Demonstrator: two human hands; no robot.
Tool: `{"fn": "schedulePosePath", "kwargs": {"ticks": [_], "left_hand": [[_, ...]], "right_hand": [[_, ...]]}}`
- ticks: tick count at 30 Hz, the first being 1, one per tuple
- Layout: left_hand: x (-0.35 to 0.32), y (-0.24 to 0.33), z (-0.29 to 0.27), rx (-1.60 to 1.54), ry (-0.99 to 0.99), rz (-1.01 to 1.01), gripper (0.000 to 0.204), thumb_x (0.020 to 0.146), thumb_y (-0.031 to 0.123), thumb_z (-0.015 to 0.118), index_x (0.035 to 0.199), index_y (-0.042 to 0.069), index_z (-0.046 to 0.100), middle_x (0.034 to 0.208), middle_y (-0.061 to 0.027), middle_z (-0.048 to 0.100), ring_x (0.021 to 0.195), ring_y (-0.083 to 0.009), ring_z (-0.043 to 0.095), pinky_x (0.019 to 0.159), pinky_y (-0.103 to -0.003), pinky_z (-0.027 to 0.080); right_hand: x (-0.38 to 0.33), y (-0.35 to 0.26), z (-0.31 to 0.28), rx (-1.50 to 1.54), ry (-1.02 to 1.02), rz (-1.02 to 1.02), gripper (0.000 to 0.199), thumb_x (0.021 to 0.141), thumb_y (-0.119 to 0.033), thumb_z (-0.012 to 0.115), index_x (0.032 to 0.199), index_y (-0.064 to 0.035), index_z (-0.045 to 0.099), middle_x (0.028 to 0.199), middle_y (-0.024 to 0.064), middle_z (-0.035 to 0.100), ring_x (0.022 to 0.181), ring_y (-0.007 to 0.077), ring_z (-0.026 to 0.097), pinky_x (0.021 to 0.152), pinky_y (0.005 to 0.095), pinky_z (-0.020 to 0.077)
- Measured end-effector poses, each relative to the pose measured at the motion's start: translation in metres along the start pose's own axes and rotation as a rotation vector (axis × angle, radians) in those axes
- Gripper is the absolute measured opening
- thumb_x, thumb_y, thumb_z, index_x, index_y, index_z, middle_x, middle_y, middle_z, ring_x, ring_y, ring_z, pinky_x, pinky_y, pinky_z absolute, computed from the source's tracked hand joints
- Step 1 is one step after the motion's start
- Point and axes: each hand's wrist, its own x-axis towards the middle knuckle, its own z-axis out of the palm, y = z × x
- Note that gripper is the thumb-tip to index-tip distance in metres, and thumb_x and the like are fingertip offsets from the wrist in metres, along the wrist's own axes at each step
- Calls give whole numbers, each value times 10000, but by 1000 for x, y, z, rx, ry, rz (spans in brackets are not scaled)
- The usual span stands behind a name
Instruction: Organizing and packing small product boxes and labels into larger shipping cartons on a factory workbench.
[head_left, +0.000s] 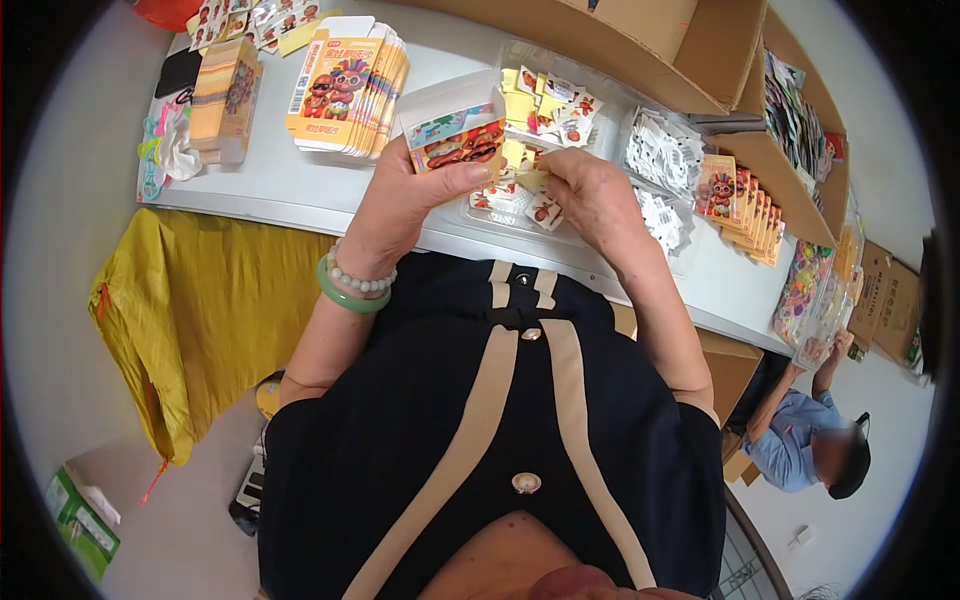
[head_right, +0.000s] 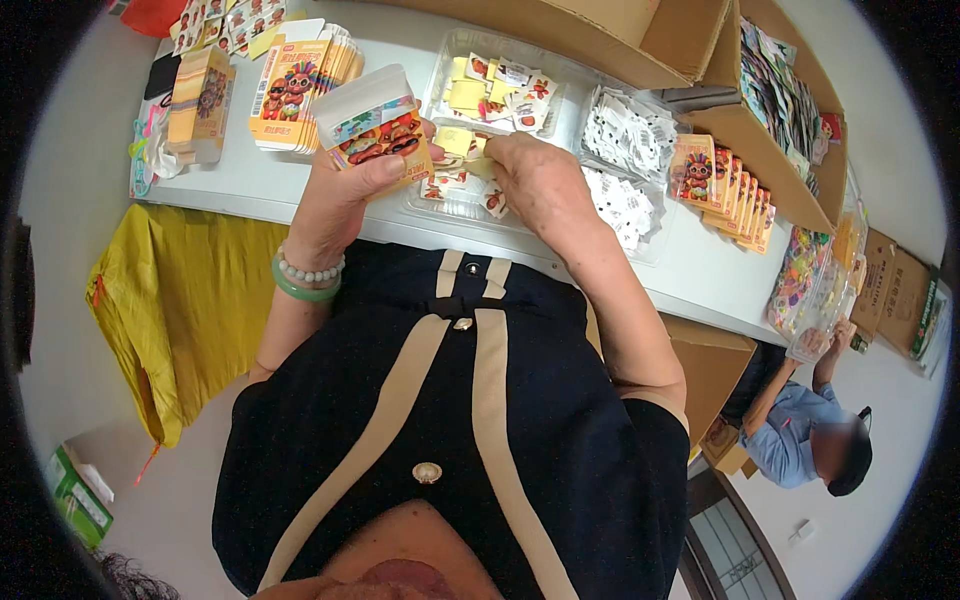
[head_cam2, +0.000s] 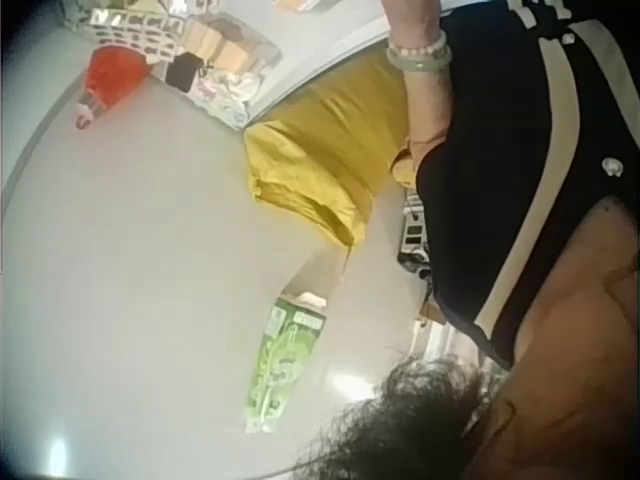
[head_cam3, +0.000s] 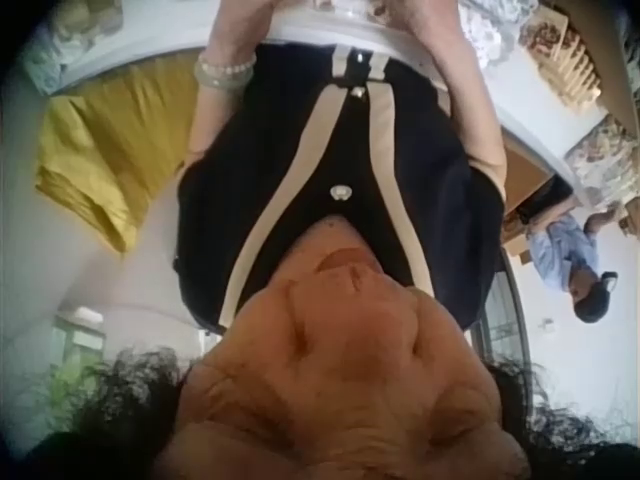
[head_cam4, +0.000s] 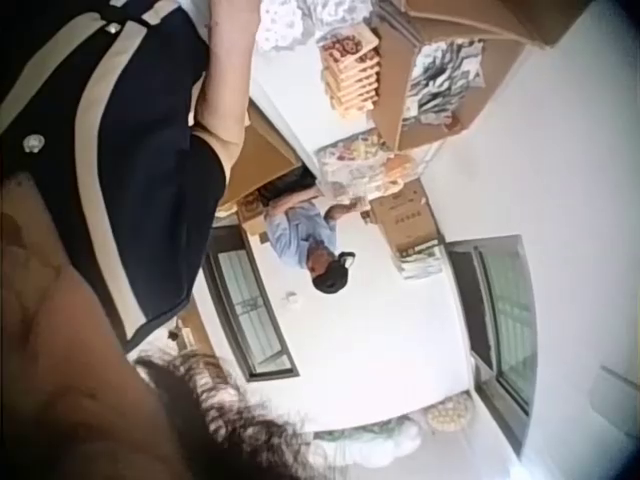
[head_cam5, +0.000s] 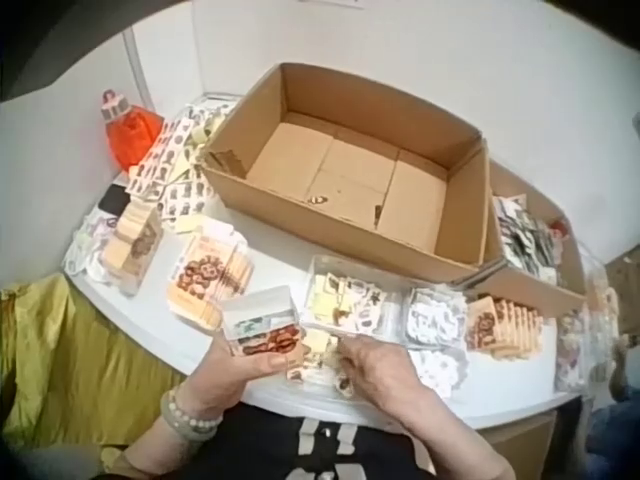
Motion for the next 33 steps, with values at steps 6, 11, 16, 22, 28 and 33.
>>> {"fn": "schedulePosePath", "kwargs": {"ticks": [6, 11, 16, 22, 28, 33], "left_hand": [[1, 2, 6, 228, -72, 4, 407, 780, 108, 724, 1133, -20, 565, 1002, -57, 643, 869, -102, 594, 772, -242, 489], [1, 1, 14, 266, -117, -36, 451, 782, 94, 720, 1174, -31, 534, 1049, -55, 622, 891, -82, 561, 771, -232, 478], [2, 2, 19, 303, -126, -76, 470, 782, 65, 711, 1200, -31, 518, 1079, -60, 612, 927, -85, 555, 800, -233, 473], [4, 2, 23, 278, -133, -75, 466, 787, 46, 699, 1209, -28, 515, 1089, -53, 611, 949, -89, 553, 816, -236, 470], [5, 3, 25, 317, -127, -93, 463, 787, 65, 705, 1201, -27, 520, 1073, -49, 615, 926, -86, 555, 808, -235, 471], [6, 2, 25, 368, -132, -85, 465, 784, 82, 711, 1195, -29, 522, 1054, -47, 619, 902, -82, 555, 799, -236, 473]], "right_hand": [[-4, 1, -11, 249, 103, 49, 149, 825, -37, 581, 964, -11, 626, 884, 120, 626, 797, 254, 610, 734, 321, 478], [-10, 5, -22, 282, 121, 125, 92, 829, -32, 591, 907, 15, 596, 816, 92, 609, 756, 162, 582, 701, 273, 464], [-17, 14, -26, 584, 143, 203, 77, 833, -4, 579, 910, -2, 587, 784, 18, 572, 755, 86, 526, 702, 224, 434], [-19, 12, -27, 835, 156, 242, 47, 821, 2, 594, 865, 4, 576, 782, 2, 560, 764, 71, 507, 715, 206, 419], [-17, 13, -18, 718, 131, 207, 93, 845, -77, 618, 813, -5, 569, 743, -10, 544, 727, 67, 488, 683, 208, 411], [-19, 8, -28, 615, 236, 163, 160, 865, -136, 614, 781, -17, 549, 706, -21, 510, 678, 61, 441, 618, 207, 371]]}}
